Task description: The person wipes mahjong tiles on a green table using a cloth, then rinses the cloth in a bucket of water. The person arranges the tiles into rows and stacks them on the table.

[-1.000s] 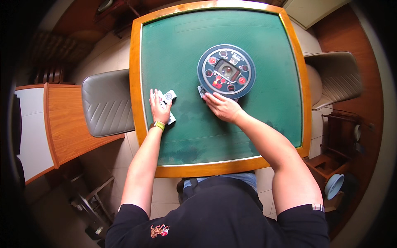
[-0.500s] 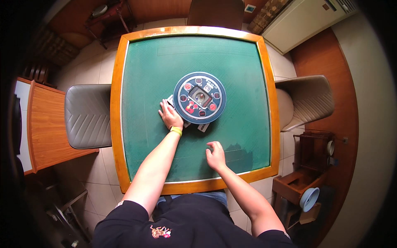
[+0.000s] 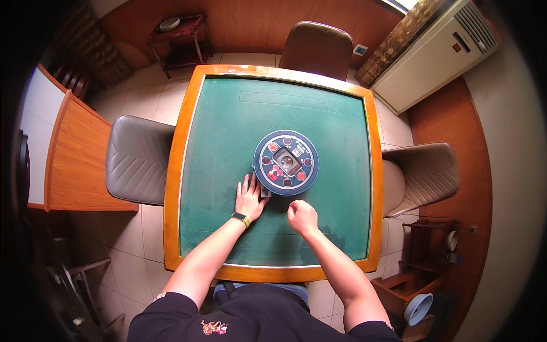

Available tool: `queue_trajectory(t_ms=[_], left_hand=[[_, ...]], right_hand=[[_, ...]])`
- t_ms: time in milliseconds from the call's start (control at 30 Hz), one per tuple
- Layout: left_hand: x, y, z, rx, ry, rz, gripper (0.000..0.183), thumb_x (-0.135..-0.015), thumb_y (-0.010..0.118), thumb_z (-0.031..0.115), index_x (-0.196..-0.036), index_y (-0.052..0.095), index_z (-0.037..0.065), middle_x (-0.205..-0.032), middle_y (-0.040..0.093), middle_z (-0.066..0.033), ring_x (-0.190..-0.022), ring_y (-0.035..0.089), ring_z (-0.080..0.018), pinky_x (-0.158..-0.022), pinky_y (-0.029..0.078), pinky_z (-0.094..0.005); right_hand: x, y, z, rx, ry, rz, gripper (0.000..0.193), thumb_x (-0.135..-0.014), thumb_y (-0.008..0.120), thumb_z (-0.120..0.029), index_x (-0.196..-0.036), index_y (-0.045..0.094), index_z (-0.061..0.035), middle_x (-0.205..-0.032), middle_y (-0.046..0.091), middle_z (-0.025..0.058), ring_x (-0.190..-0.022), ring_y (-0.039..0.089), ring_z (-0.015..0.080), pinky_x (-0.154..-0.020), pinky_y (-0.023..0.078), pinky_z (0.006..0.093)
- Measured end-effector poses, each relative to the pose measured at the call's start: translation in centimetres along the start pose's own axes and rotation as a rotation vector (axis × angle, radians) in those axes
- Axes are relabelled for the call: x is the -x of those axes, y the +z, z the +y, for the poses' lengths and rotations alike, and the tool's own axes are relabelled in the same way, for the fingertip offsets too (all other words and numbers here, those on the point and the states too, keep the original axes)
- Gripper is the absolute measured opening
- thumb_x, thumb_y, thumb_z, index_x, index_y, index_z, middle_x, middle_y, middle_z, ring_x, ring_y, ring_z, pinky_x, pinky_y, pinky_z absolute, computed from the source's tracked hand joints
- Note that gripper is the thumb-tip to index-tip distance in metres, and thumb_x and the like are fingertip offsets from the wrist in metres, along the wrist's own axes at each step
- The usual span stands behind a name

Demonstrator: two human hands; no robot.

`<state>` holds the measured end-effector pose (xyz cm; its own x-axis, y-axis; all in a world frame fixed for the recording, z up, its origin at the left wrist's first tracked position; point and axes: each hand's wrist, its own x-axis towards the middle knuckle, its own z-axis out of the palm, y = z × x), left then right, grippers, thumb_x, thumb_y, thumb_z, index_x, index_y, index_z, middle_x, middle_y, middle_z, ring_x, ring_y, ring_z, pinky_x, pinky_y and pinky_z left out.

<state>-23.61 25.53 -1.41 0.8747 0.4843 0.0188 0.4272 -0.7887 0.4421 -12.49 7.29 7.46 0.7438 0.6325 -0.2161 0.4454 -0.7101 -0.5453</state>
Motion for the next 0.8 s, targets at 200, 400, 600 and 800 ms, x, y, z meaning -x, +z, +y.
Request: queue_trajectory(t_ms=[200, 400, 600, 800], left_hand=[[-2.2, 1.8, 2.3, 0.023, -0.041, 0.096, 0.048, -0.086, 0.058, 0.025, -0.126, 0.065, 0.000, -0.148, 0.053, -0.0186, -0.144, 0.039, -0.0379, -0.118, 0.031, -0.0554], [-2.1, -1.7, -0.9, 0.239, -0.237, 0.386, 0.044, -0.087, 0.059, 0.013, -0.129, 0.060, 0.002, -0.137, 0.058, -0.0159, -0.132, 0.049, -0.0352, -0.113, 0.038, -0.0477], [-9.0, -7.6, 0.9, -0.145, 0.300, 0.066, 0.060, -0.099, 0.052, 0.047, -0.152, 0.049, 0.019, -0.160, 0.042, -0.0082, -0.149, 0.032, -0.0319, -0.122, 0.021, -0.0503], [-12.3, -7.8, 2.7, -0.238, 0.300, -0.107, 0.065, -0.099, 0.049, 0.053, -0.153, 0.047, 0.017, -0.160, 0.042, -0.0101, -0.148, 0.033, -0.0322, -0.122, 0.022, -0.0530]], right_hand=[[-3.4, -3.5, -2.1, 0.161, -0.228, 0.117, 0.057, -0.084, 0.069, -0.017, -0.137, 0.054, -0.0017, -0.139, 0.057, 0.0193, -0.130, 0.053, 0.0364, -0.109, 0.044, 0.0451], [-3.9, -0.9, -0.3, 0.392, -0.188, 0.037, 0.080, -0.079, 0.060, -0.010, -0.153, 0.035, 0.0073, -0.163, 0.032, 0.0222, -0.153, 0.029, 0.0370, -0.123, 0.028, 0.0470], [-2.6, -0.2, -0.4, 0.443, -0.162, 0.049, 0.083, -0.080, 0.063, -0.015, -0.156, 0.034, 0.0022, -0.167, 0.027, 0.0170, -0.156, 0.022, 0.0323, -0.124, 0.024, 0.0480], [-3.5, -3.4, -0.3, 0.352, -0.191, 0.062, 0.078, -0.080, 0.065, -0.017, -0.152, 0.040, 0.0001, -0.160, 0.036, 0.0167, -0.151, 0.029, 0.0331, -0.122, 0.029, 0.0491]])
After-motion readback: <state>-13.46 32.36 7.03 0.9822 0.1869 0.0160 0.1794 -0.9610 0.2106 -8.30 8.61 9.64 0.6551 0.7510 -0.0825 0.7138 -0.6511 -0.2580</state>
